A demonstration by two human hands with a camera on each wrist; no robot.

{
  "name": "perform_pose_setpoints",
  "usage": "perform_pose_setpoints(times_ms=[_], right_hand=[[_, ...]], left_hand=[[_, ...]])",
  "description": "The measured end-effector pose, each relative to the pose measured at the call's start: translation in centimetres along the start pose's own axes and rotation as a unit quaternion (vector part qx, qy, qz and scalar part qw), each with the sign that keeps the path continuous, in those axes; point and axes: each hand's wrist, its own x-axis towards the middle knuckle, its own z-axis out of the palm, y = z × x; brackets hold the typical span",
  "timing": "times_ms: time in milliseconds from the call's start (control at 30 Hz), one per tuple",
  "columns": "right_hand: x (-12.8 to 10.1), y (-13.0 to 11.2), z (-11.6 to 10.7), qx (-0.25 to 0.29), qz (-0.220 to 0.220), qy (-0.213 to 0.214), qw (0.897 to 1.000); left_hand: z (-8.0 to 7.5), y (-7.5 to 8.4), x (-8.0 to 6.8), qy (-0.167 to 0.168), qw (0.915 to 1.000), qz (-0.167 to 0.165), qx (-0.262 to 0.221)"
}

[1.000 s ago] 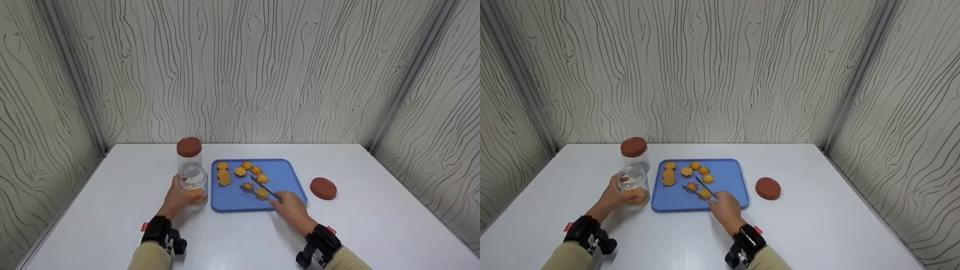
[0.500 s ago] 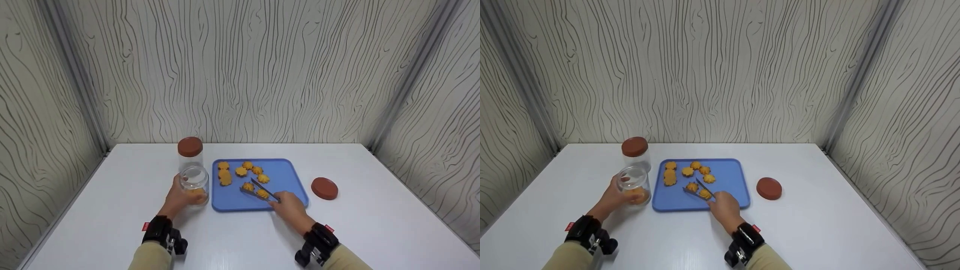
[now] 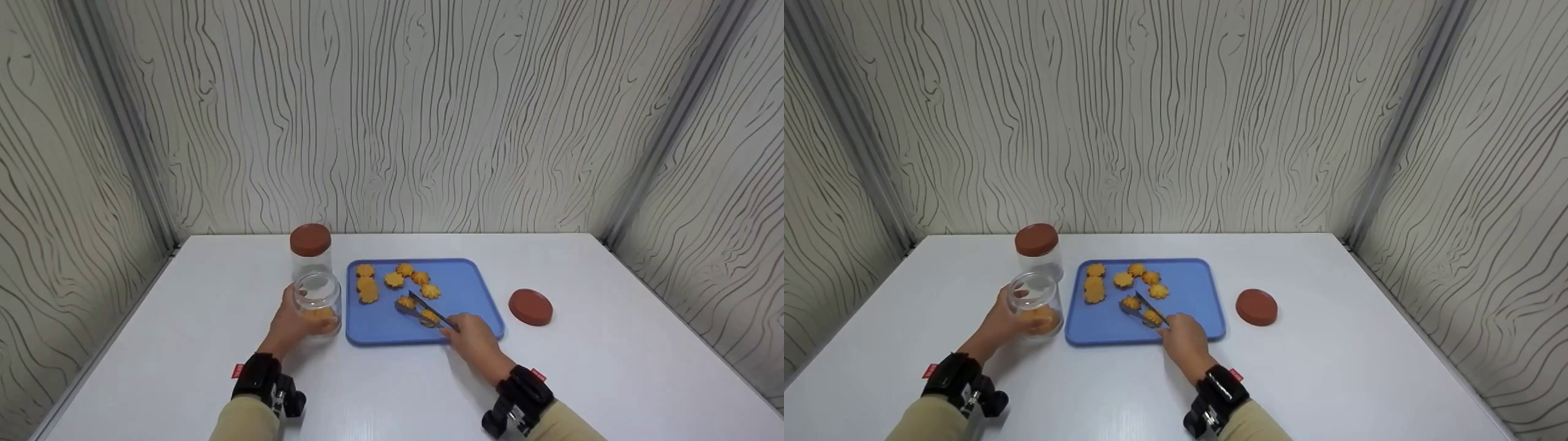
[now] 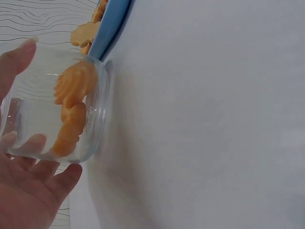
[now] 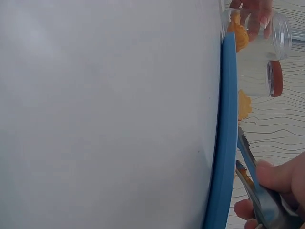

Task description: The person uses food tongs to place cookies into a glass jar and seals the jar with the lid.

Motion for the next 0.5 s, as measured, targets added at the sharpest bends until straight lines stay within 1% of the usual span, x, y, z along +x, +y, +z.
perform_pose_setpoints(times_ms=[100, 267, 500], right_hand=[[-0.1, 0.1, -0.1, 0.007, -0.006, 0.009, 1.0], [-0.1, 0.0, -0.6, 0.023, -0.006, 0.013, 1.0], [-0.3, -0.6, -1.4, 0.046, 0.001, 0.025, 0.999]], left_hand=[[0.0, 0.0, 0.0, 0.0, 1.0, 0.0, 0.009], [0.1, 0.0, 0.0, -0.002, 1.0, -0.002, 0.0], [0.1, -0.3, 0.2, 0.002, 0.9999, 0.016, -0.001]])
